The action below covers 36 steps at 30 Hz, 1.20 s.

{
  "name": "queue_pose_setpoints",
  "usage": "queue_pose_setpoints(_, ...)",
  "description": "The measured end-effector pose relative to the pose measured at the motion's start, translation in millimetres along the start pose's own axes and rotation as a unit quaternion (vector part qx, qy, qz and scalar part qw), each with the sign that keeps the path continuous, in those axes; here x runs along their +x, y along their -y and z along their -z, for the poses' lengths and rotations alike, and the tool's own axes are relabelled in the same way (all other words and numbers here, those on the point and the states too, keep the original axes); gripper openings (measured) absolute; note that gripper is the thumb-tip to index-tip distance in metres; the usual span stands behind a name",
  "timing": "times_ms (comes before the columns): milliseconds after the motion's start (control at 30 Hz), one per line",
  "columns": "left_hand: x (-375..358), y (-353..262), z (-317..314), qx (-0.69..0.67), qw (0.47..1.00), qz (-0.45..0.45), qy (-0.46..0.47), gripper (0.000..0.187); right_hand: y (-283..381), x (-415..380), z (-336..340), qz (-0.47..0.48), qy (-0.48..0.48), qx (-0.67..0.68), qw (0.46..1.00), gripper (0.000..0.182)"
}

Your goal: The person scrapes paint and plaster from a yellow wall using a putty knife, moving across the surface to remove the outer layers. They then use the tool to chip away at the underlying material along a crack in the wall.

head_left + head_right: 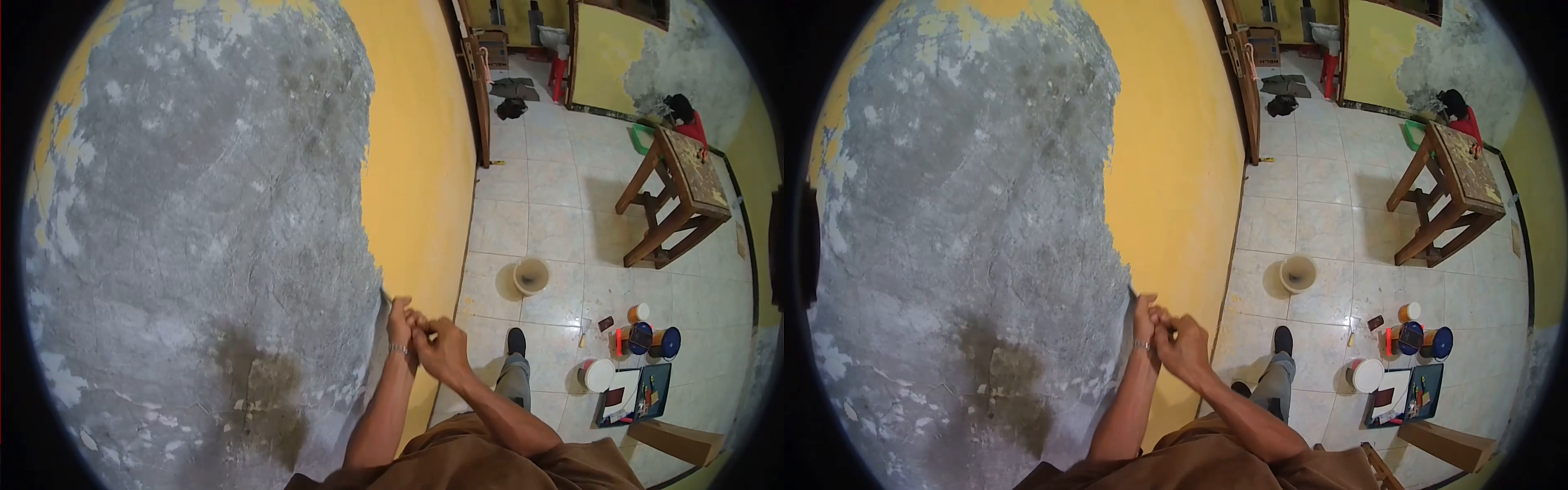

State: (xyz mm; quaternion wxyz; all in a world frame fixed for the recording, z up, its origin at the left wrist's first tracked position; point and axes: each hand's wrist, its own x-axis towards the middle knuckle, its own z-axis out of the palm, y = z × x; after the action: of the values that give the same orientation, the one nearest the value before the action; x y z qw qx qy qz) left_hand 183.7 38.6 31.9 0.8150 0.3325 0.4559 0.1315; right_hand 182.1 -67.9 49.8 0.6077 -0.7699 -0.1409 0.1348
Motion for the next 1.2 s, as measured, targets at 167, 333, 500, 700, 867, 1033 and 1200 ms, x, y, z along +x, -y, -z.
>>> queue_pose_setpoints(167,17,10,-2,-0.086,0.996,-0.004,-0.021,0.029,-11,1,-3,0.04,-0.038,0.043,0.998,0.019)
queue_pose_setpoints(333,16,5,17,-0.04,0.998,-0.034,0.018,0.031,-10,-3,-9,0.031,-0.026,0.036,0.999,0.019)
queue_pose_setpoints(500,5,10,11,-0.031,0.999,-0.016,-0.004,0.03,-2,-7,1,0.013,-0.013,0.016,1.0,0.018)
queue_pose_setpoints(700,9,4,4,-0.04,0.999,-0.01,-0.001,0.032,-6,0,-7,-0.012,-0.029,0.053,0.998,0.022)
queue_pose_setpoints(867,10,-3,20,0.057,0.997,-0.04,0.032,0.036,3,6,-8,-0.007,0.022,-0.02,1.0,0.026)
queue_pose_setpoints(1033,23,14,14,-0.021,0.999,-0.03,0.003,0.036,-2,5,7,0.008,0.0,0.029,1.0,0.024)
queue_pose_setpoints(1200,27,12,-2,-0.03,0.998,-0.028,-0.038,0.032,-3,18,10,-0.038,0.021,0.018,0.999,0.027)
